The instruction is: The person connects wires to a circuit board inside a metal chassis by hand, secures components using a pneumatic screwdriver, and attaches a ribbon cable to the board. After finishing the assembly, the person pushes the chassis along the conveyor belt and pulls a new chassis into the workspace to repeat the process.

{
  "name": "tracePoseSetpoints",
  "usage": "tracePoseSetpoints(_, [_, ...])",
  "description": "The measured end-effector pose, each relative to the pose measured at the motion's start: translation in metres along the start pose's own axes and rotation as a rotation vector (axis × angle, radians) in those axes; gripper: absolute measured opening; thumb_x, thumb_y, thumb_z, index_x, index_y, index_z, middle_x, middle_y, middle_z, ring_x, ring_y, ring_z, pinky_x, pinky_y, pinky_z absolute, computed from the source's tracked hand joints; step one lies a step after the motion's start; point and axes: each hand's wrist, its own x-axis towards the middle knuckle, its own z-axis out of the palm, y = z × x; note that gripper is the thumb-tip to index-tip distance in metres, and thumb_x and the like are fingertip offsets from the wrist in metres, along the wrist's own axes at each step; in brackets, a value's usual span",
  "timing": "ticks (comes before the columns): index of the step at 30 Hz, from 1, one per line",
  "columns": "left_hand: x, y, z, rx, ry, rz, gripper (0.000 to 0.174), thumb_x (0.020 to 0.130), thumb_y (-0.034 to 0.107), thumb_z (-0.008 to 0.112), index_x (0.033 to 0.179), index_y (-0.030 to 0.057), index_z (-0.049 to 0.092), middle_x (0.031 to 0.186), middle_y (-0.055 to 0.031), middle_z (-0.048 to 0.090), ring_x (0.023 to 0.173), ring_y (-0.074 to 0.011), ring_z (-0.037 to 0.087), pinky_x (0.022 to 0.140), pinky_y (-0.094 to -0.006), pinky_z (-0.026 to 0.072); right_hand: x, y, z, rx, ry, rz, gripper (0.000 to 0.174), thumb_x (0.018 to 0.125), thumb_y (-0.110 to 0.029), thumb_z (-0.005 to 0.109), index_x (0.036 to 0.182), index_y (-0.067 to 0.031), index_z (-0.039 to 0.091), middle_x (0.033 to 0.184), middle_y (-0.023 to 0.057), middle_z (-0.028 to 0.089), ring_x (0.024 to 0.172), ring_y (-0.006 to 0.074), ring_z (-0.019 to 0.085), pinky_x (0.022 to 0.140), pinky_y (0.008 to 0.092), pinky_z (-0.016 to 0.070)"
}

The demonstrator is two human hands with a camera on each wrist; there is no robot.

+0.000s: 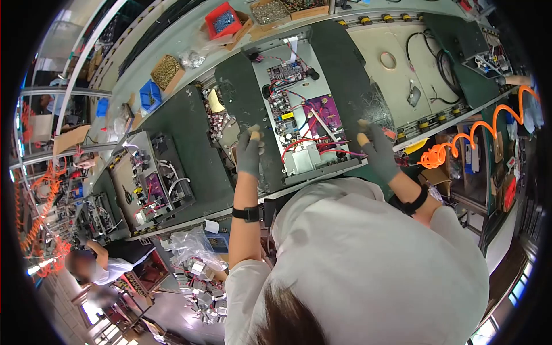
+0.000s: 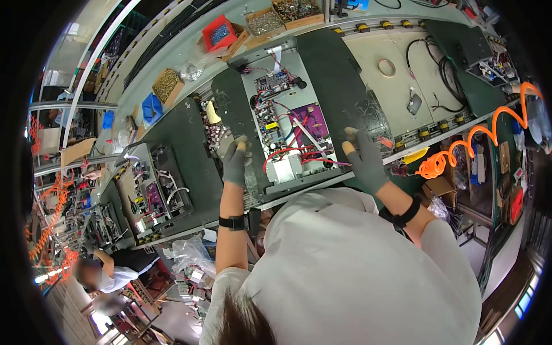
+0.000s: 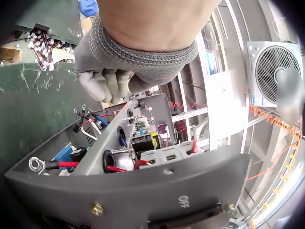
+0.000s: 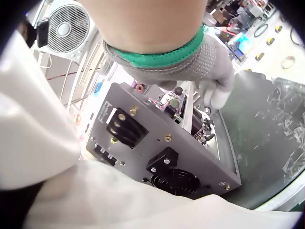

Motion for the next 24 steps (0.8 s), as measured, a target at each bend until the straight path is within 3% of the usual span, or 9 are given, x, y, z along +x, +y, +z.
tracePoseSetpoints(2, [0.021, -0.007, 0.009, 0.036, -0.109, -0.13, 0.027, 0.091, 0.023, 0.051, 0.113, 0.0101, 0.058, 0.098, -0.0022, 0.06, 0.069, -0.007, 0.053, 0.061, -0.0218, 0.0435, -0.008, -0.042, -0.011, -0.1, 0.076, -0.117, 0.034, 0.086, -0.018, 0.055, 0.116, -0.0019, 0.052, 0.102, 0.0145, 0.057, 0.09, 0.0239, 0.057, 0.08, 0.0352, 0.0454])
tracePoseSetpoints(4, [0.041, -0.006, 0.021, 0.02, -0.138, -0.119, 0.028, 0.091, 0.025, 0.052, 0.114, 0.0103, 0.058, 0.091, 0.0001, 0.059, 0.067, -0.0058, 0.051, 0.056, -0.0209, 0.0416, -0.012, -0.073, -0.017, -0.388, 0.119, -0.613, 0.029, 0.081, -0.012, 0.057, 0.109, -0.0026, 0.056, 0.099, 0.0149, 0.057, 0.088, 0.0301, 0.056, 0.078, 0.0361, 0.0455])
tracePoseSetpoints(6, [0.065, -0.005, 0.032, 0.118, -0.144, -0.105, 0.029, 0.088, 0.02, 0.051, 0.115, 0.0098, 0.057, 0.083, 0.0002, 0.058, 0.063, -0.0058, 0.048, 0.053, -0.0201, 0.0404, -0.015, -0.095, -0.011, -0.396, 0.067, -0.657, 0.028, 0.077, -0.013, 0.06, 0.104, -0.0041, 0.058, 0.101, 0.0137, 0.056, 0.089, 0.0311, 0.055, 0.077, 0.0361, 0.0453])
tracePoseSetpoints(10, [0.114, -0.005, 0.037, 0.064, -0.182, -0.166, 0.032, 0.088, 0.026, 0.054, 0.116, 0.011, 0.056, 0.079, 0.0029, 0.055, 0.061, -0.0055, 0.047, 0.048, -0.0204, 0.0381, -0.013, -0.105, 0.025, -0.549, -0.386, -0.912, 0.037, 0.076, -0.018, 0.061, 0.112, -0.0092, 0.056, 0.099, 0.0074, 0.055, 0.088, 0.0235, 0.055, 0.078, 0.0363, 0.0437])
tracePoseSetpoints(12, [0.124, -0.008, 0.041, 0.033, -0.188, -0.165, 0.027, 0.089, 0.025, 0.053, 0.112, 0.0107, 0.056, 0.081, 0.0016, 0.057, 0.062, -0.0073, 0.049, 0.049, -0.022, 0.0395, -0.01, -0.101, 0.046, -0.623, -0.472, -0.957, 0.036, 0.076, -0.019, 0.06, 0.111, -0.0101, 0.055, 0.098, 0.0065, 0.055, 0.088, 0.0227, 0.055, 0.078, 0.0358, 0.0442])
tracePoseSetpoints(14, [0.126, -0.006, 0.042, -0.449, -0.25, -0.407, 0.02, 0.09, 0.024, 0.05, 0.104, 0.0106, 0.057, 0.085, -0.0023, 0.059, 0.068, -0.0138, 0.055, 0.058, -0.0291, 0.0464, -0.008, -0.099, 0.063, -0.685, -0.554, -0.994, 0.036, 0.077, -0.021, 0.059, 0.111, -0.011, 0.055, 0.097, 0.0056, 0.054, 0.087, 0.0218, 0.056, 0.078, 0.0353, 0.0447])
tracePoseSetpoints(15, [0.118, 0.009, 0.047, -0.459, -0.211, -0.498, 0.017, 0.092, 0.022, 0.046, 0.101, 0.0113, 0.055, 0.089, -0.0057, 0.06, 0.078, -0.0205, 0.058, 0.07, -0.0374, 0.049, -0.006, -0.098, 0.069, -0.773, -0.581, -0.956, 0.033, 0.077, -0.02, 0.058, 0.109, -0.0113, 0.055, 0.096, 0.0054, 0.055, 0.087, 0.0212, 0.056, 0.077, 0.0353, 0.0453])
tracePoseSetpoints(18, [0.134, -0.012, 0.042, -0.53, -0.271, -0.529, 0.02, 0.093, 0.022, 0.044, 0.107, 0.0116, 0.052, 0.091, -0.0068, 0.06, 0.085, -0.0236, 0.058, 0.079, -0.0414, 0.0481, -0.003, -0.098, 0.067, -0.855, -0.639, -0.902, 0.029, 0.077, -0.02, 0.057, 0.105, -0.0113, 0.055, 0.096, 0.0057, 0.055, 0.087, 0.0209, 0.057, 0.076, 0.0356, 0.0464])
tracePoseSetpoints(24, [0.09, 0.029, 0.061, -0.402, -0.233, -0.459, 0.012, 0.092, 0.01, 0.038, 0.097, 0.0136, 0.048, 0.072, 0.0002, 0.051, 0.055, -0.0115, 0.046, 0.046, -0.0267, 0.0366, -0.001, -0.094, 0.019, -0.702, -0.644, -0.881, 0.027, 0.074, -0.018, 0.06, 0.099, -0.0109, 0.056, 0.093, 0.0073, 0.057, 0.089, 0.0233, 0.057, 0.079, 0.0379, 0.0446])
